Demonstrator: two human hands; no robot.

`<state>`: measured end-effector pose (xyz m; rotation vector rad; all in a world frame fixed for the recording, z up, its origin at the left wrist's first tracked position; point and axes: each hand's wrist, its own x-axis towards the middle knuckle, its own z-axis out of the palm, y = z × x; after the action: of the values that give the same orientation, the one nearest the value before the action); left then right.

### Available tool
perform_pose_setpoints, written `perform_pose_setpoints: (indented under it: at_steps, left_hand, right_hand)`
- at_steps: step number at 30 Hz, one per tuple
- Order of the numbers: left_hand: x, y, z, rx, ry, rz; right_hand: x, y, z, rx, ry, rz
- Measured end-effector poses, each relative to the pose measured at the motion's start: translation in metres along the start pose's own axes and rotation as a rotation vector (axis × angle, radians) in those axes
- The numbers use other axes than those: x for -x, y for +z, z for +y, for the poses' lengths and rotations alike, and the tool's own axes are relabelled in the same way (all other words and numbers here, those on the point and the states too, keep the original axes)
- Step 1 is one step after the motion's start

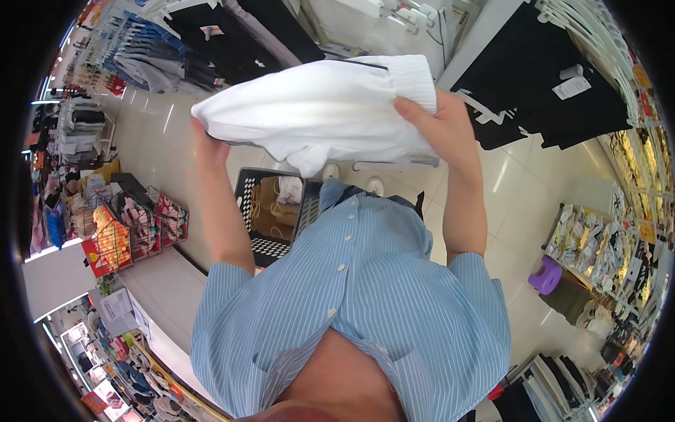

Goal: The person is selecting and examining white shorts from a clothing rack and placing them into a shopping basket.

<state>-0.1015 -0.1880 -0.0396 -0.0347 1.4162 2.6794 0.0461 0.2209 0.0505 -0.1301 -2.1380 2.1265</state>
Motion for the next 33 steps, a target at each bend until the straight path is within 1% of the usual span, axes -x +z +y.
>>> perform_pose_setpoints:
  at_steps: [1,3,5,7,8,9,11,12,15,18,19,21,22,23,24,25,26,27,28,29,31,33]
  left_hand:
    - [0.009,0.020,-0.005,0.042,-0.099,0.039]
    - [0.025,0.023,-0.050,-0.092,-0.124,0.134]
    - [0.040,-0.009,-0.102,-0.150,-0.284,-0.155]
    - [0.069,-0.014,-0.130,-0.038,-0.450,-0.131]
    - [0.077,-0.033,-0.147,0.097,-0.505,-0.317]
    - [0.093,-0.017,-0.147,0.186,-0.526,-0.294]
    - [0.115,-0.026,-0.172,0.291,-0.547,-0.217]
    - [0.121,-0.022,-0.174,0.343,-0.557,-0.176]
    - [0.134,-0.017,-0.168,0.231,-0.565,-0.105]
    - [0.148,-0.029,-0.170,0.189,-0.544,-0.154]
    - [0.151,-0.032,-0.171,0.058,-0.583,-0.115]
    - [0.141,-0.034,-0.170,-0.028,-0.506,0.035]
    - [0.139,-0.022,-0.157,-0.071,-0.478,0.117]
    - [0.129,-0.014,-0.137,0.117,-0.303,0.141]
    - [0.119,-0.016,-0.114,0.162,-0.280,0.249]
    - [0.112,-0.001,-0.081,-0.024,-0.190,0.324]
    - [0.096,-0.026,-0.068,-0.065,-0.165,0.367]
    - [0.090,-0.016,-0.035,-0.143,-0.137,0.392]
    - [0.085,-0.014,-0.012,-0.236,-0.095,0.299]
    - [0.080,-0.004,0.009,-0.278,-0.061,0.259]
    - [0.078,0.005,0.042,-0.249,-0.060,0.218]
    - [0.081,0.015,0.067,-0.168,-0.055,0.183]
  right_hand:
    - [-0.002,0.005,0.001,-0.032,-0.016,0.000]
    - [-0.006,0.016,-0.001,-0.152,0.012,0.011]
    - [-0.011,0.019,-0.001,-0.229,0.051,0.021]
    - [-0.014,0.020,0.003,-0.261,0.111,0.024]
    - [-0.016,0.020,0.006,-0.305,0.155,0.034]
    - [-0.016,0.021,0.011,-0.348,0.204,0.042]
    - [-0.020,0.025,0.018,-0.402,0.279,0.069]
    - [-0.023,0.029,0.021,-0.415,0.308,0.091]
    - [-0.028,0.037,0.027,-0.502,0.362,0.147]
    - [-0.041,0.040,0.041,-0.594,0.424,0.125]
    - [-0.044,0.039,0.044,-0.624,0.443,0.112]
    - [-0.049,0.040,0.046,-0.650,0.425,0.092]
    - [-0.046,0.042,0.048,-0.664,0.428,0.086]
    - [-0.045,0.040,0.053,-0.626,0.420,0.046]
    - [-0.050,0.034,0.060,-0.584,0.400,0.002]
    - [-0.051,0.028,0.068,-0.542,0.390,-0.039]
    - [-0.054,0.024,0.075,-0.497,0.409,-0.078]
    - [-0.058,0.020,0.083,-0.449,0.427,-0.120]
    - [-0.059,0.021,0.087,-0.404,0.452,-0.162]
    - [-0.060,0.023,0.083,-0.393,0.480,-0.175]
    - [-0.062,0.030,0.068,-0.366,0.538,-0.201]
    - [-0.063,0.042,0.056,-0.614,0.395,-0.235]
